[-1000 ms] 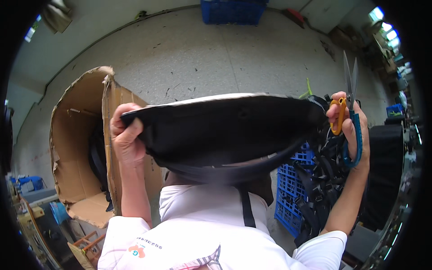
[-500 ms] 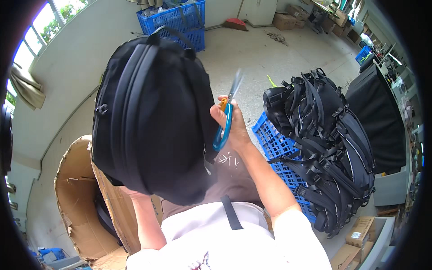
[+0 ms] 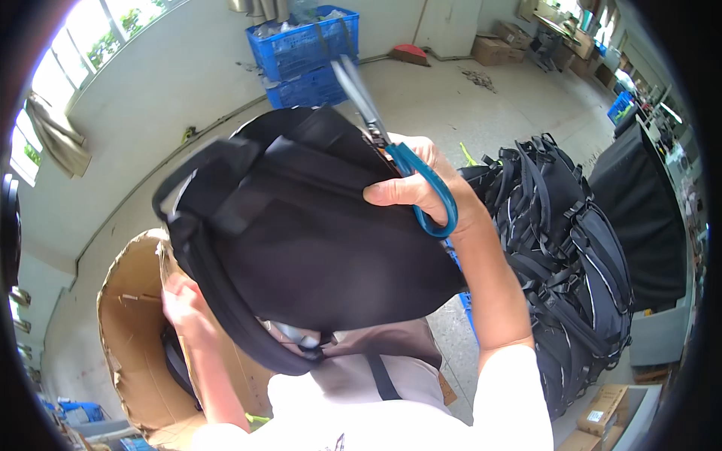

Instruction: Using scissors to trim excess fabric or threads from the straps of a black backpack.

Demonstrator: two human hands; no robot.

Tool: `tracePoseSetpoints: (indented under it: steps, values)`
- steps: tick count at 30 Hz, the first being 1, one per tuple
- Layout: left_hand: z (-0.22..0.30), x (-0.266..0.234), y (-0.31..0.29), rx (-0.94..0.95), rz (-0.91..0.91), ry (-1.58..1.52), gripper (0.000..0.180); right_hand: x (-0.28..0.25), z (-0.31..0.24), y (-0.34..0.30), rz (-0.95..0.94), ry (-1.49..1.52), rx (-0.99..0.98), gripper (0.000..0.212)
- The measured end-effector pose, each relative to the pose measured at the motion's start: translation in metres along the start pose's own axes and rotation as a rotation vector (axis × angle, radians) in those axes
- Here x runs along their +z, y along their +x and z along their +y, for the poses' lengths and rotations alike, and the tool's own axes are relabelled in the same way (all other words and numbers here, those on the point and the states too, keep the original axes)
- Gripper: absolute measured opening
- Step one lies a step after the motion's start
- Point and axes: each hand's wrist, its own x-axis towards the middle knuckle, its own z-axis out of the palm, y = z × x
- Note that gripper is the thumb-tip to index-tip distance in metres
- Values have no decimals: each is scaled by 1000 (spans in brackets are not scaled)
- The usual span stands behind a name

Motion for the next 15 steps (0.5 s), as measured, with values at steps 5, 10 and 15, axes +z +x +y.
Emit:
tracePoseSetpoints:
  steps: [5, 10, 15]
  values:
    - [142, 114, 36, 637, -418, 733, 49, 24, 1, 7, -258, 112, -45, 29]
    - [105, 144, 63, 67, -810, 705, 32, 36, 13, -3, -285, 100, 16, 35]
    - [61, 126, 69, -43, -994, 667, 24, -2, 61, -47, -344, -56, 224, 42]
